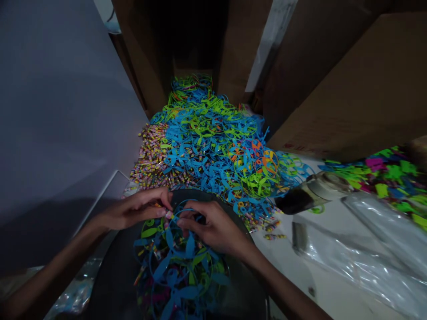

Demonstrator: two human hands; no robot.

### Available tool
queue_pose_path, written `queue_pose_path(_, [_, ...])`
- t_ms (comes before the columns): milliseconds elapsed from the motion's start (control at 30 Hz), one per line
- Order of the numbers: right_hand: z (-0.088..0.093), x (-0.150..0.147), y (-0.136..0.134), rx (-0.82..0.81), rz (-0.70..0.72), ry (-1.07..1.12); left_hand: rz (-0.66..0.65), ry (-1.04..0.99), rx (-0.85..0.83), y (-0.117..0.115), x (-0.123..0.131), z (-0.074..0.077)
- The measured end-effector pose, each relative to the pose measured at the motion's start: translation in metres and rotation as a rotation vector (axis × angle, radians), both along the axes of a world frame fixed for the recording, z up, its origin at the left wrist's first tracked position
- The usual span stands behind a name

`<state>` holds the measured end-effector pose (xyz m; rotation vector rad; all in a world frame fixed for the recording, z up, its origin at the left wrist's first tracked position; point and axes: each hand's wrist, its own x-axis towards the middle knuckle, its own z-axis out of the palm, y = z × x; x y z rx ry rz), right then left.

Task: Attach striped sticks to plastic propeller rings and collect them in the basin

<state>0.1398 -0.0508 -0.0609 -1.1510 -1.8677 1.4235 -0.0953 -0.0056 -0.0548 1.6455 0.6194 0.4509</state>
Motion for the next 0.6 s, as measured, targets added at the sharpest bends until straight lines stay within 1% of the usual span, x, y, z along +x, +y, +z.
queue_pose_path(67, [0.0,0.001,0.001,0.032,0.013,-0.008,-0.009,-0.001,0.01,0.0,0.001,0.001])
queue_pose_path(167, [-0.001,0.003,0.002,0.058,0.004,-0.008,0.036,0.038,0.053,-0.002,0.001,0.004])
queue_pose_path(300, [-0.006,0.001,0.003,-0.025,0.03,0.031,0.045,0.125,0.172,-0.005,0.0,0.004])
queue_pose_path(367, [-0.008,0.0,0.004,-0.032,0.029,0.035,0.055,0.15,0.181,-0.005,0.001,0.003])
queue_pose_path(433, [-0.006,0.002,0.006,0.001,0.036,0.005,0.075,0.155,0.162,-0.005,0.004,0.005])
queue_pose_path(500, [0.0,0.008,0.01,0.053,0.098,-0.046,0.024,0.16,0.177,-0.004,0.004,0.009])
queue_pose_path(567, [0.006,0.017,0.016,0.116,0.195,-0.078,-0.042,0.149,0.208,-0.001,0.001,0.01])
queue_pose_path(600, [0.007,0.023,0.021,0.147,0.215,-0.079,-0.007,0.144,0.232,0.001,-0.004,0.008])
